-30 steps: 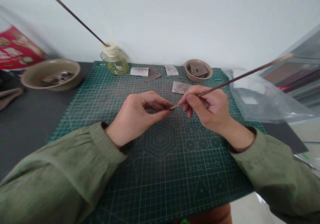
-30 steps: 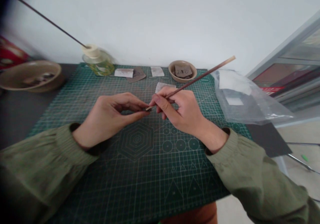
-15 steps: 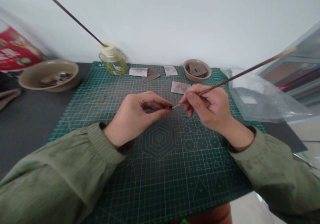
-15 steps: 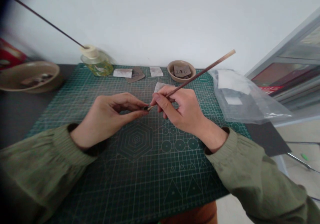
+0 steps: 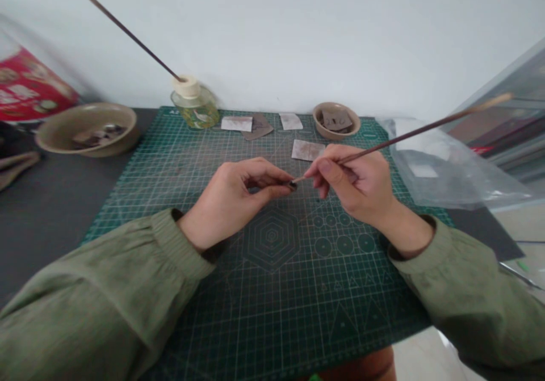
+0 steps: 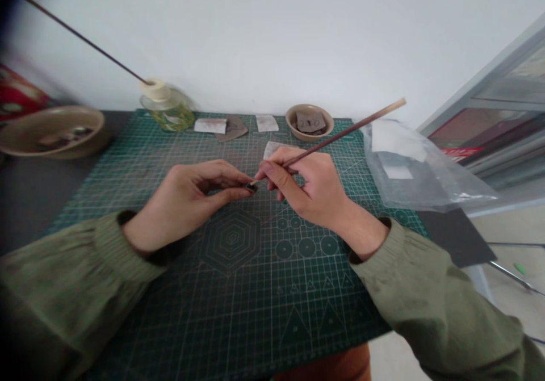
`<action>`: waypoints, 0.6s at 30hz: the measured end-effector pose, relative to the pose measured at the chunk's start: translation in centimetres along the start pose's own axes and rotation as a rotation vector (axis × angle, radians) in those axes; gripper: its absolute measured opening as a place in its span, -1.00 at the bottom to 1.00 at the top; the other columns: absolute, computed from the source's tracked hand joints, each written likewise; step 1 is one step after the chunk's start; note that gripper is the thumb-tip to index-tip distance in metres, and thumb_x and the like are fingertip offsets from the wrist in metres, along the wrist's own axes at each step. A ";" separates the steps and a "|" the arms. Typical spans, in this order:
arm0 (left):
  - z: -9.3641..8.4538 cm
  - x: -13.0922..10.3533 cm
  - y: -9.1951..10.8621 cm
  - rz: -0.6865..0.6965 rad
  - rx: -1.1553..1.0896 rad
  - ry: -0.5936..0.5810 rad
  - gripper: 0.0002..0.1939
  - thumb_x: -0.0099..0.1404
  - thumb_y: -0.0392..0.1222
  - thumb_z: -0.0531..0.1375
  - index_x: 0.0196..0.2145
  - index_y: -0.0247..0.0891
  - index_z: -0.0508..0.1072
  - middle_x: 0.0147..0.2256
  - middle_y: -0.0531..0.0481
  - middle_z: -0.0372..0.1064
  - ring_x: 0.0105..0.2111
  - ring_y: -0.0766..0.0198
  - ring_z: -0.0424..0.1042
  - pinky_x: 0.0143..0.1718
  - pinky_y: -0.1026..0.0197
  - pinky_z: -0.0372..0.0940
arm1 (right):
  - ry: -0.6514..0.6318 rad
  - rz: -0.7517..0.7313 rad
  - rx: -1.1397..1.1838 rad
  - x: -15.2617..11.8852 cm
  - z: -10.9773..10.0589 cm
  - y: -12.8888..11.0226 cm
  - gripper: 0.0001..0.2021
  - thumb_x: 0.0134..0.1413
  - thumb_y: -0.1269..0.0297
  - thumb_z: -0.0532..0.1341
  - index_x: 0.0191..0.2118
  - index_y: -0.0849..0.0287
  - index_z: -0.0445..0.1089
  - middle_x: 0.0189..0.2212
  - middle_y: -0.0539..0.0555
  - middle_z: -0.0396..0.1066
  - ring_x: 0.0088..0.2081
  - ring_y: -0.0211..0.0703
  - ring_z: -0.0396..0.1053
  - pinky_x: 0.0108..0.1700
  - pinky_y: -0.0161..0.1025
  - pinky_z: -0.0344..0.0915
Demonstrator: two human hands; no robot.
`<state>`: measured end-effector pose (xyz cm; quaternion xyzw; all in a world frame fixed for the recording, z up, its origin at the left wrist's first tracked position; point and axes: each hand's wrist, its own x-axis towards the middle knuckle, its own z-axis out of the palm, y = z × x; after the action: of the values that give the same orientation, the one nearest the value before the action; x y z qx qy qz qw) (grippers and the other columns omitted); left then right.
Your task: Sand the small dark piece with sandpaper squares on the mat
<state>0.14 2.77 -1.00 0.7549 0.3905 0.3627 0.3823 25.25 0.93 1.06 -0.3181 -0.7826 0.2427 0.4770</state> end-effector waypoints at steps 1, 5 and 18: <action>0.0 0.0 0.0 -0.004 -0.001 -0.002 -0.85 0.41 -0.09 0.44 -0.11 -0.12 0.78 -0.13 -0.04 0.74 -0.17 0.12 0.68 -0.12 0.12 0.52 | -0.004 -0.002 -0.001 0.0 0.0 0.0 -0.70 0.62 0.21 0.27 -0.21 0.18 0.64 -0.36 -0.02 0.59 -0.49 -0.37 0.53 -0.43 -0.40 0.40; 0.0 0.0 0.1 -0.020 -0.016 -0.001 -0.85 0.41 -0.11 0.43 -0.10 -0.13 0.78 -0.13 -0.03 0.75 -0.15 0.11 0.70 -0.09 0.10 0.53 | -0.026 0.007 -0.049 -0.1 -0.3 0.1 -0.64 0.63 0.11 0.26 -0.23 0.17 0.64 -0.41 -0.01 0.59 -0.53 -0.33 0.51 -0.47 -0.37 0.40; 0.0 0.0 0.1 -0.031 -0.039 -0.002 -0.84 0.42 -0.09 0.43 -0.09 -0.11 0.78 -0.14 -0.04 0.77 -0.17 0.05 0.72 -0.11 0.06 0.60 | 0.020 -0.003 -0.036 0.0 -0.1 -0.2 -0.63 0.63 0.12 0.24 -0.24 0.14 0.65 -0.40 0.00 0.59 -0.51 -0.31 0.52 -0.43 -0.34 0.43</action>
<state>0.18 2.70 -0.96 0.7414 0.3944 0.3636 0.4031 25.33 0.78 1.26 -0.3276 -0.7825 0.2248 0.4794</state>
